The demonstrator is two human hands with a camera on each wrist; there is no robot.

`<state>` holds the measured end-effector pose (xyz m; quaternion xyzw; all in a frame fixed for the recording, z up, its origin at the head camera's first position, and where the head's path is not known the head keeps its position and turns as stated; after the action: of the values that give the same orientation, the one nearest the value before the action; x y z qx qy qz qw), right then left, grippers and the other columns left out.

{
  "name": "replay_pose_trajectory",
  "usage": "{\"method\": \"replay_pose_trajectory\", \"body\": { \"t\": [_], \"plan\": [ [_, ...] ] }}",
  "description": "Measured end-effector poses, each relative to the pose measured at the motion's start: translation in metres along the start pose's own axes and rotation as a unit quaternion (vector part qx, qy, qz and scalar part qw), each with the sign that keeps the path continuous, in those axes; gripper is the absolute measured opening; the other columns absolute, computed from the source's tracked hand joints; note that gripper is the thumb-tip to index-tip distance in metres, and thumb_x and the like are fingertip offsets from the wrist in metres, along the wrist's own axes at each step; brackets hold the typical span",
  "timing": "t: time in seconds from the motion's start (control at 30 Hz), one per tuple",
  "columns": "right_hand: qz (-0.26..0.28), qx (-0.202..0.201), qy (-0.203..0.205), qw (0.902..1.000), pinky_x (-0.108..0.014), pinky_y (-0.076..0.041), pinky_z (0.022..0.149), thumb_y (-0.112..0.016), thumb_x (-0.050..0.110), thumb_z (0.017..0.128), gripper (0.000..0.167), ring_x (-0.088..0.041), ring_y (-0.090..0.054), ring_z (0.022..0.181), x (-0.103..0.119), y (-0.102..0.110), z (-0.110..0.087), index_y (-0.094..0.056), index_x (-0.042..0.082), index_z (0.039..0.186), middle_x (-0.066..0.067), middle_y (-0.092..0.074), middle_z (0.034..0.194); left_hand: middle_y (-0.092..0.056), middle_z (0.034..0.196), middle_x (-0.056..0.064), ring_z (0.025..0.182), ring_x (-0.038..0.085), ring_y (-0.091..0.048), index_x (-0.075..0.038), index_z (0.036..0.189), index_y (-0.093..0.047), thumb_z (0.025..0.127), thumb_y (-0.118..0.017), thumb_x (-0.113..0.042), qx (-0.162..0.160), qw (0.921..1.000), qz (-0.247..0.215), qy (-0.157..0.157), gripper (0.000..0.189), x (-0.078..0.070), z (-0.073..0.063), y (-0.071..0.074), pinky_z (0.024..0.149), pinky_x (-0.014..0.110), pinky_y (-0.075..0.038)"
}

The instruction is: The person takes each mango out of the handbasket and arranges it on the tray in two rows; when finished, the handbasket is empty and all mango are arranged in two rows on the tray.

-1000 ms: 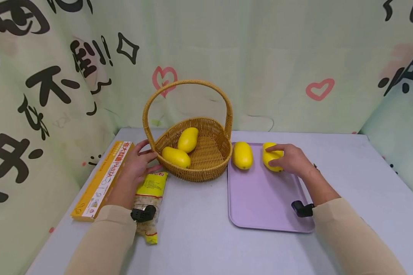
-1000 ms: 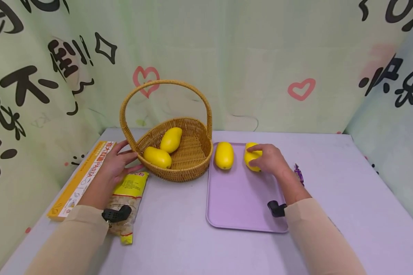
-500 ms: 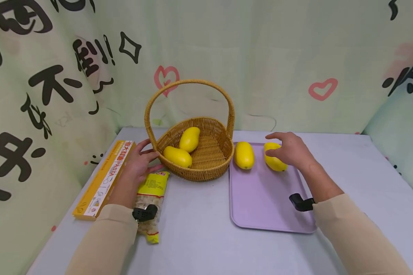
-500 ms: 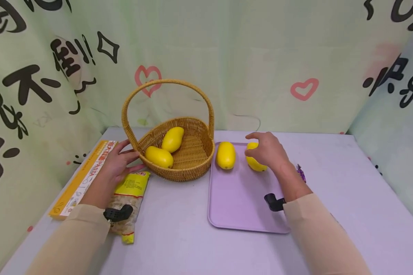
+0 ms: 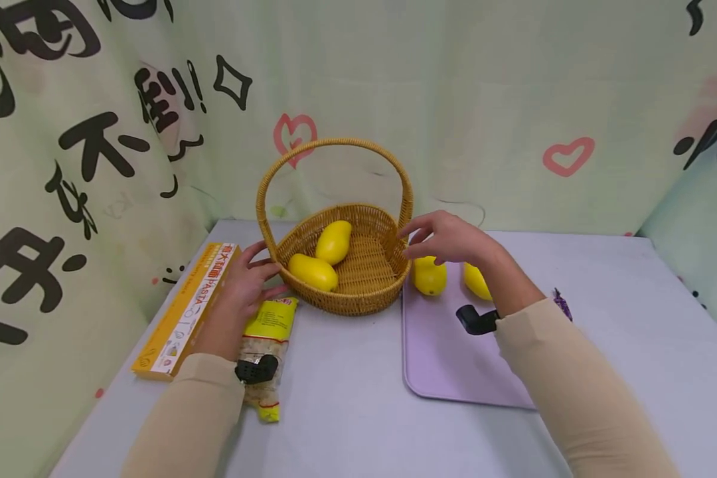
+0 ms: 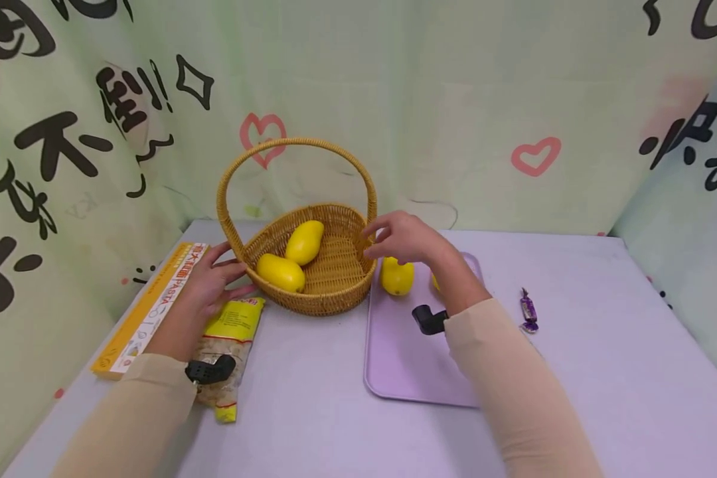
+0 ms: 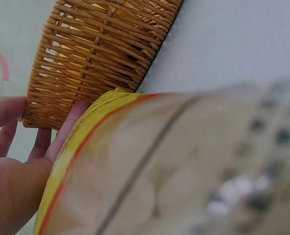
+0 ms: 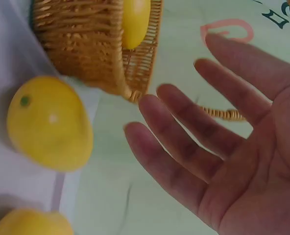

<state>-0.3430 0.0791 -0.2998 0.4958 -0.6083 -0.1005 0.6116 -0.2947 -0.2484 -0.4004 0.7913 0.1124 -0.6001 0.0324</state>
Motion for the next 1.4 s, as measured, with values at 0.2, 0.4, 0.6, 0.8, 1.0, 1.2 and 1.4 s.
{"method": "replay_pose_trajectory", "body": {
  "t": [0.2, 0.4, 0.6, 0.8, 1.0, 1.2, 1.4],
  "plan": [
    [0.008, 0.057, 0.024, 0.998, -0.045, -0.06, 0.092, -0.069, 0.022, 0.098, 0.043, -0.034, -0.064, 0.118, 0.023, -0.016, 0.029, -0.064, 0.015, 0.14, -0.016, -0.065, 0.135, -0.038, 0.158, 0.019, 0.144, 0.034, -0.046, -0.027, 0.163, -0.032, 0.105, -0.054, -0.003, -0.005, 1.0, -0.004, 0.005, 0.067, 0.004, 0.001, 0.001, 0.107, 0.056, -0.052],
    [0.027, 0.077, 0.008, 0.9966, -0.048, -0.061, 0.091, -0.07, 0.024, 0.099, 0.048, -0.035, -0.059, 0.124, 0.041, -0.026, 0.062, -0.059, 0.018, 0.146, -0.015, -0.057, 0.146, -0.038, 0.159, 0.019, 0.143, 0.034, -0.046, -0.027, 0.163, -0.032, 0.105, -0.054, -0.003, -0.005, 1.0, -0.007, 0.002, 0.066, 0.002, 0.002, 0.001, 0.107, 0.057, -0.052],
    [0.086, 0.063, -0.021, 0.9941, -0.056, -0.057, 0.1, -0.069, 0.025, 0.099, 0.053, -0.04, -0.05, 0.136, 0.045, -0.035, 0.094, -0.054, 0.018, 0.15, -0.012, -0.047, 0.156, -0.04, 0.157, 0.019, 0.141, 0.034, -0.047, -0.026, 0.162, -0.034, 0.104, -0.055, -0.002, -0.008, 0.9999, -0.007, -0.005, 0.066, -0.002, 0.004, 0.001, 0.106, 0.057, -0.052],
    [0.146, 0.041, -0.028, 0.988, -0.06, -0.051, 0.107, -0.068, 0.024, 0.1, 0.055, -0.04, -0.045, 0.143, 0.039, -0.049, 0.116, -0.052, 0.017, 0.153, -0.009, -0.038, 0.164, -0.043, 0.154, 0.019, 0.139, 0.034, -0.049, -0.025, 0.16, -0.037, 0.104, -0.056, -0.002, -0.021, 0.9997, -0.011, -0.005, 0.064, 0.002, 0.004, 0.002, 0.104, 0.057, -0.053],
    [0.154, 0.006, -0.023, 0.9878, -0.059, -0.053, 0.105, -0.068, 0.025, 0.101, 0.052, -0.033, -0.045, 0.142, 0.039, -0.054, 0.133, -0.055, 0.018, 0.15, -0.008, -0.036, 0.165, -0.043, 0.152, 0.019, 0.137, 0.034, -0.05, -0.024, 0.159, -0.039, 0.103, -0.057, -0.002, -0.019, 0.9996, -0.016, -0.012, 0.063, 0.005, 0.004, 0.002, 0.103, 0.058, -0.054],
    [0.156, 0.012, -0.05, 0.9864, -0.059, -0.052, 0.107, -0.069, 0.025, 0.1, 0.055, -0.034, -0.043, 0.143, 0.041, -0.062, 0.143, -0.053, 0.02, 0.152, -0.009, -0.036, 0.165, -0.044, 0.15, 0.021, 0.134, 0.035, -0.052, -0.023, 0.159, -0.04, 0.103, -0.057, -0.001, -0.01, 0.9994, -0.024, -0.023, 0.062, 0.002, 0.003, 0.0, 0.101, 0.058, -0.055],
    [0.133, 0.03, -0.069, 0.9883, -0.057, -0.049, 0.111, -0.07, 0.026, 0.098, 0.058, -0.034, -0.044, 0.143, 0.046, -0.075, 0.149, -0.051, 0.019, 0.153, -0.01, -0.037, 0.164, -0.046, 0.149, 0.02, 0.134, 0.034, -0.053, -0.024, 0.158, -0.041, 0.102, -0.058, -0.001, -0.021, 0.9994, -0.022, -0.015, 0.063, 0.001, 0.003, 0.003, 0.1, 0.057, -0.056]
  ]
}}
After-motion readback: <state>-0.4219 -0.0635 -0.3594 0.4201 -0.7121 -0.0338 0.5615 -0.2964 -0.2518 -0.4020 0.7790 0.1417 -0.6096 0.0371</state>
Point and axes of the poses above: each hand's wrist, its own z-axis towards the middle knuckle, its own y-axis out of the back of the hand, x = y × z, the point moved 7 cm from there along z, towards the middle knuckle
